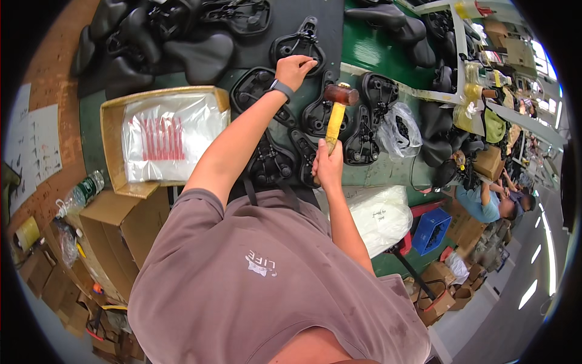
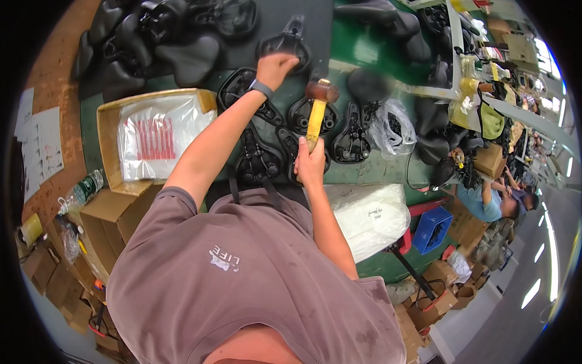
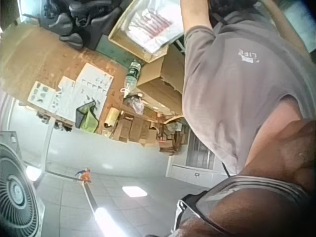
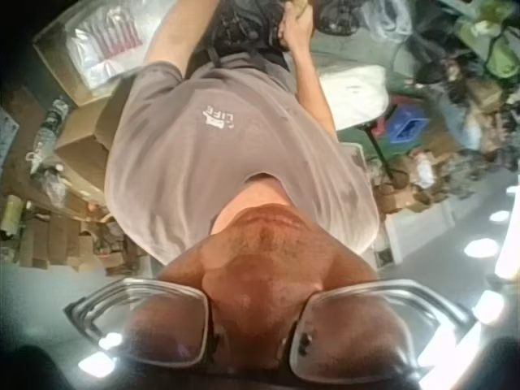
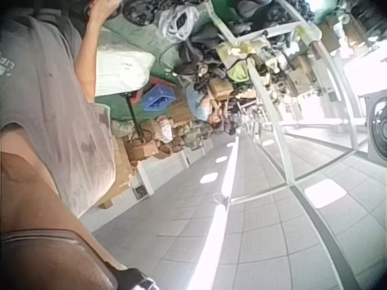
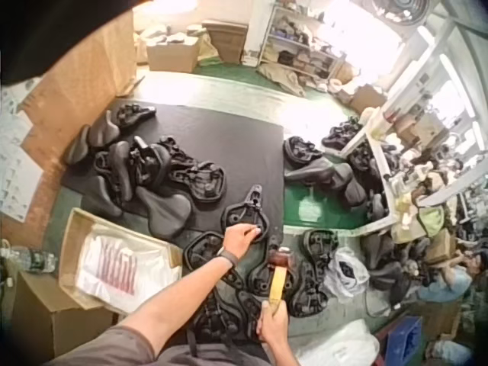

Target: Assembling bicycle seats by fitting components together and securing them using a rubber mallet.

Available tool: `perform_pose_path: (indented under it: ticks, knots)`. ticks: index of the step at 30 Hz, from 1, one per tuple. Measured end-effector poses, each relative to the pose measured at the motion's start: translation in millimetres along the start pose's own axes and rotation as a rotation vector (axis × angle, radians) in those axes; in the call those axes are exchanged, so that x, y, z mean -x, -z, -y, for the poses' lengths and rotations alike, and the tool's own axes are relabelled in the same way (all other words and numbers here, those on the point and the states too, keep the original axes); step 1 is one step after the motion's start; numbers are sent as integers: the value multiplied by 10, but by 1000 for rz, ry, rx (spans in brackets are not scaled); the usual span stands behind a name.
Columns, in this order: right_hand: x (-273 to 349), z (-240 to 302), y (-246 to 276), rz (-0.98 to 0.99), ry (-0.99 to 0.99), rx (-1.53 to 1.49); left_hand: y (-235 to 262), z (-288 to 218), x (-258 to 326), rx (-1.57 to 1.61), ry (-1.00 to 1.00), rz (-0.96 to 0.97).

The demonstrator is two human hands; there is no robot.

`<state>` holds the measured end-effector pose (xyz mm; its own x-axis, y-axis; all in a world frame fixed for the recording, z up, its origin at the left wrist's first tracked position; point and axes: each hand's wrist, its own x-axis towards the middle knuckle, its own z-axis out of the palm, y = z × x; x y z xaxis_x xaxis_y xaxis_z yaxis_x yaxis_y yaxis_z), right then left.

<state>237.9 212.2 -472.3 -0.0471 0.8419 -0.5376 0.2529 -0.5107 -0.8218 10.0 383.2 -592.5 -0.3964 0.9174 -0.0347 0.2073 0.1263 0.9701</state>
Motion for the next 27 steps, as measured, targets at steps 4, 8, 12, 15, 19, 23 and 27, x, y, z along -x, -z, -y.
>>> perform_pose_path:
  ticks: [4, 8, 12, 15, 19, 23, 27]
  knots:
    - [-250, 123, 17, 24, 5, 59, -332, 360, -452, -377, -320, 33]
    - [-517, 206, 101, -10, 2, 46, -439, 178, -497, -594, -374, 232]
    - [-761, 243, 93, -4, 16, 76, -322, 157, -565, -615, -410, 267]
    - [-858, 318, 40, 9, 36, 154, -303, 126, -600, -735, -425, 347]
    - [-1006, 154, -79, -65, 116, 239, -322, 129, -544, -620, -376, 400]
    - [-1101, 287, -242, -68, 43, 203, -302, 287, -553, -421, -159, 274]
    - [-1149, 472, -316, -78, 44, 147, -293, 311, -567, -366, -126, 368]
